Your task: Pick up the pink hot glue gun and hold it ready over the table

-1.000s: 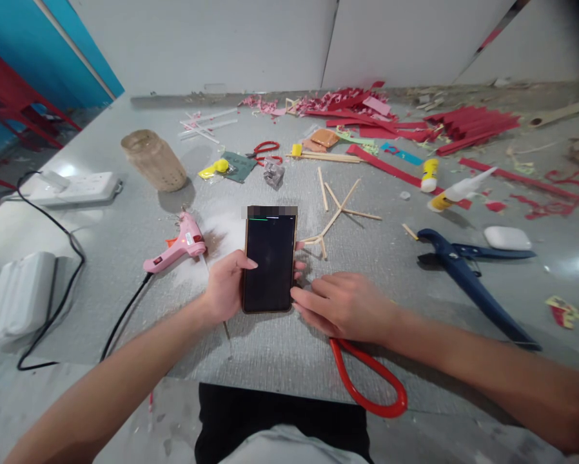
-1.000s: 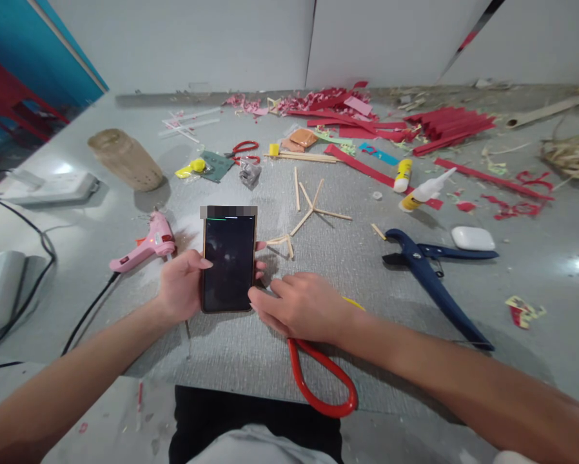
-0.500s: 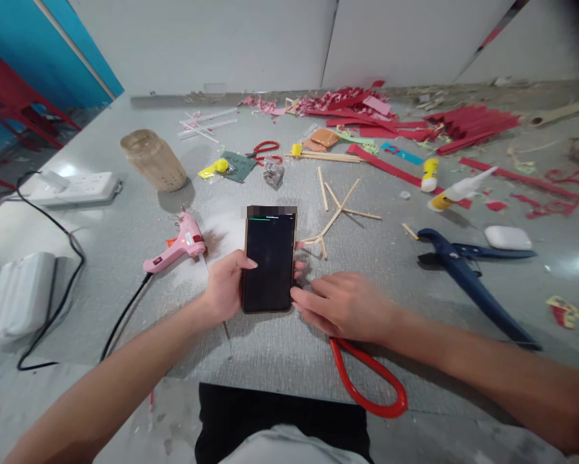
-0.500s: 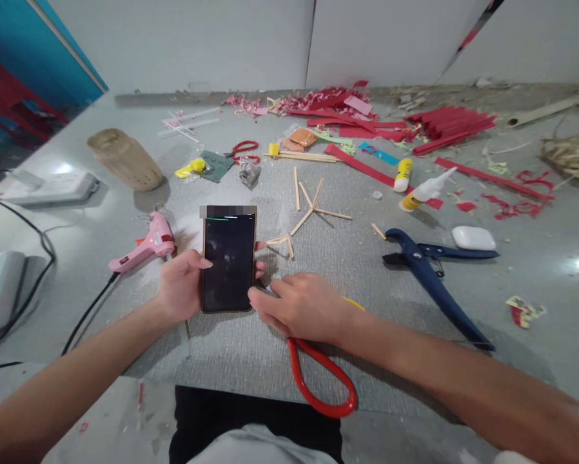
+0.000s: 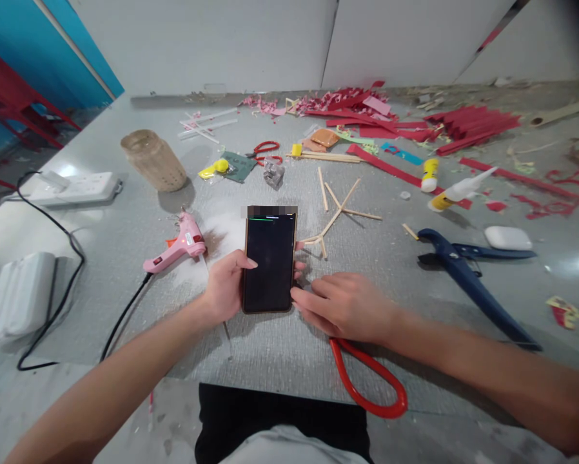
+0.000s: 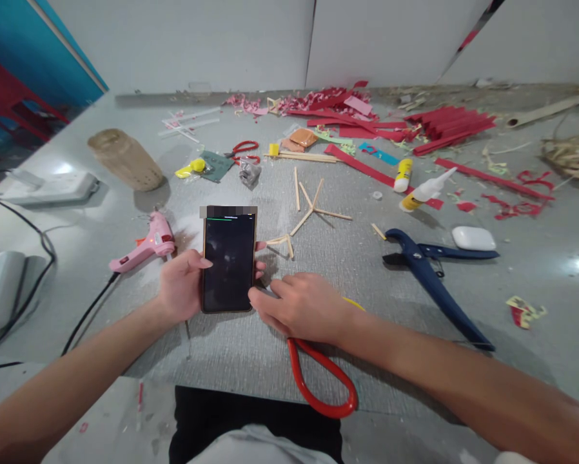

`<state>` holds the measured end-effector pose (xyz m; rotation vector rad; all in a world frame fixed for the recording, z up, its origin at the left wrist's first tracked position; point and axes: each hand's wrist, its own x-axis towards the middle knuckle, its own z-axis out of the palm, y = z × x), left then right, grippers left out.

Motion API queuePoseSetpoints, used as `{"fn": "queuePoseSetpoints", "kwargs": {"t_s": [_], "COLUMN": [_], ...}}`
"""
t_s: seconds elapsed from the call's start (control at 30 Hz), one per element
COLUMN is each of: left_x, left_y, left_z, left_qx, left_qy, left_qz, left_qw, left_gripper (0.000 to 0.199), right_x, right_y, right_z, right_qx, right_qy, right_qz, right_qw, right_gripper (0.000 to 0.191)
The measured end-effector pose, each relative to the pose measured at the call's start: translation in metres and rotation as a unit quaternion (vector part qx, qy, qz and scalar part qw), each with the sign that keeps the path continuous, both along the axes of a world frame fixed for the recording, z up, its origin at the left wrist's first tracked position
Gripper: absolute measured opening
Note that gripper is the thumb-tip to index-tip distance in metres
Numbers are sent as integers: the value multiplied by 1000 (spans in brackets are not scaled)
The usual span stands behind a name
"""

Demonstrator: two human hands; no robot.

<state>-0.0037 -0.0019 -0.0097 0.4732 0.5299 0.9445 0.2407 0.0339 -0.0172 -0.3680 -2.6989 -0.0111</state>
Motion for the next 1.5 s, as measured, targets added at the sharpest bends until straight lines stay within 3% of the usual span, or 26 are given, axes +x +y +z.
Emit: {"fn": "queuePoseSetpoints", "kwargs": {"t_s": [1.5], "left_x": [0], "left_y": [0], "left_z": [-1], "left_qx": [-15], "left_qy": [13], "left_qz": [15], "left_qw": [1000], "left_gripper": [75], "right_x": [1], "right_y": [0], "right_z": [-2], "right_qx": [19], "right_qy": [10], "right_qz": [1], "right_qw": [1000], "right_gripper": [20]}}
